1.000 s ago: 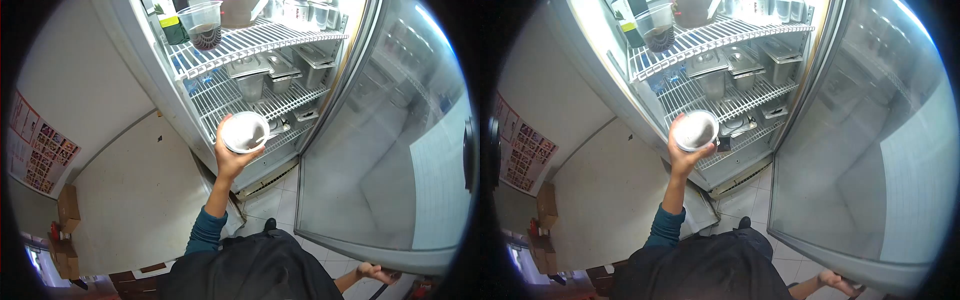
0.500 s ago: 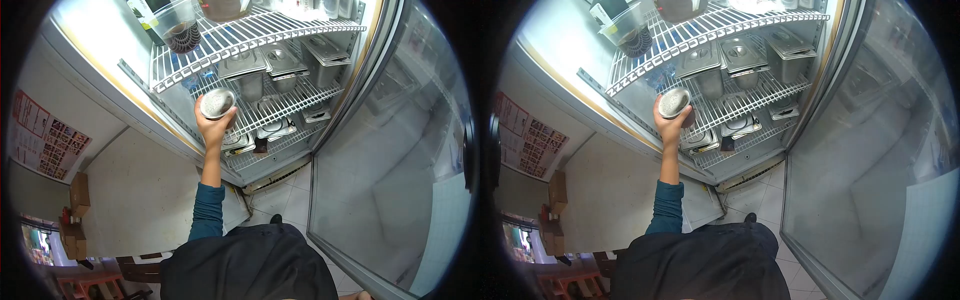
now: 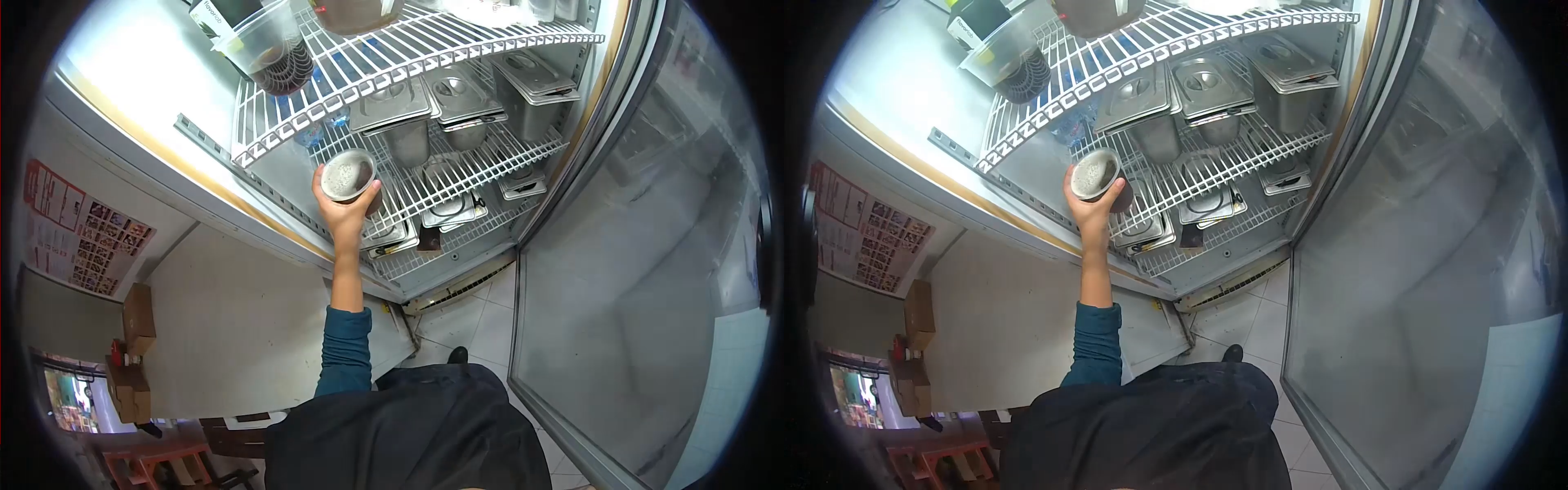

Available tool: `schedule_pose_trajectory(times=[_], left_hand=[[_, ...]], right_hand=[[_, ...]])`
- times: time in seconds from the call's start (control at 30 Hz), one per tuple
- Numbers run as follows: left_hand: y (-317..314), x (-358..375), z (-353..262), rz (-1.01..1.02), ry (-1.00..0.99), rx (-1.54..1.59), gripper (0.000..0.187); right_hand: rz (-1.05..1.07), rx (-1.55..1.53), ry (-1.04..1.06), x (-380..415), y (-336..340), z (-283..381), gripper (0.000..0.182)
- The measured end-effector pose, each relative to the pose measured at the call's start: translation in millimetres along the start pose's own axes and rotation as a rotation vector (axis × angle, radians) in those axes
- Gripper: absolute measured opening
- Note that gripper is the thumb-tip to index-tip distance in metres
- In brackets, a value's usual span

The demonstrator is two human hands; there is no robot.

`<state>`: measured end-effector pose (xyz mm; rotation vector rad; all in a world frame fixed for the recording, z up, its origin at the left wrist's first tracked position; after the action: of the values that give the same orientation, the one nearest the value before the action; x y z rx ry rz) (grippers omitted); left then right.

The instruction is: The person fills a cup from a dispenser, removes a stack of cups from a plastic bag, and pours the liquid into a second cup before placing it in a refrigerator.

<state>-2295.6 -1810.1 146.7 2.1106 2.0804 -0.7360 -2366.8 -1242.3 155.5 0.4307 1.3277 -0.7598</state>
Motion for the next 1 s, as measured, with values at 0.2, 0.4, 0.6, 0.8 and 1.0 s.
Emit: schedule_pose_trajectory(times=[0.2, 0.4, 0.6, 0.8, 1.0], left_hand=[[0.4, 4.2, -6.1, 0.021, 0.049, -0.016, 0.095], [5.3, 6.0, -4.8, 0.038, 0.108, -0.079, 0.103], [27.8, 10.0, 12.4, 0.16, 0.091, -0.297, 0.114], [32.6, 13.1, 13.0, 0.164, 0.067, -0.395, 0.115], [17.6, -3.5, 5.6, 0.118, 0.101, -0.249, 0.091]], right_hand=[[0.03, -0.03, -0.032, 6.8, -6.8, 12.6, 0.062], [0.058, -0.057, -0.058, 11.5, -10.9, 24.2, 0.06], [0.084, -0.094, -0.085, 17.1, -16.9, 40.7, 0.057], [0.106, -0.135, -0.117, 23.8, -18.5, 60.3, 0.054], [0.115, -0.169, -0.154, 30.5, -18.7, 76.8, 0.051]])
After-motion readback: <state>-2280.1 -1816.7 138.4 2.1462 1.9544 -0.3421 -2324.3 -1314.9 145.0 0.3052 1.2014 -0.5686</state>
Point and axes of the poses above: each hand's wrist, its own x-axis away from the middle knuckle, its own y-axis out of the back of the hand, z = x × y, the point moved 2 cm from there along -x, towards the middle knuckle, and after that the axes turned 7 degrees about -z, right-handed, at the moved point
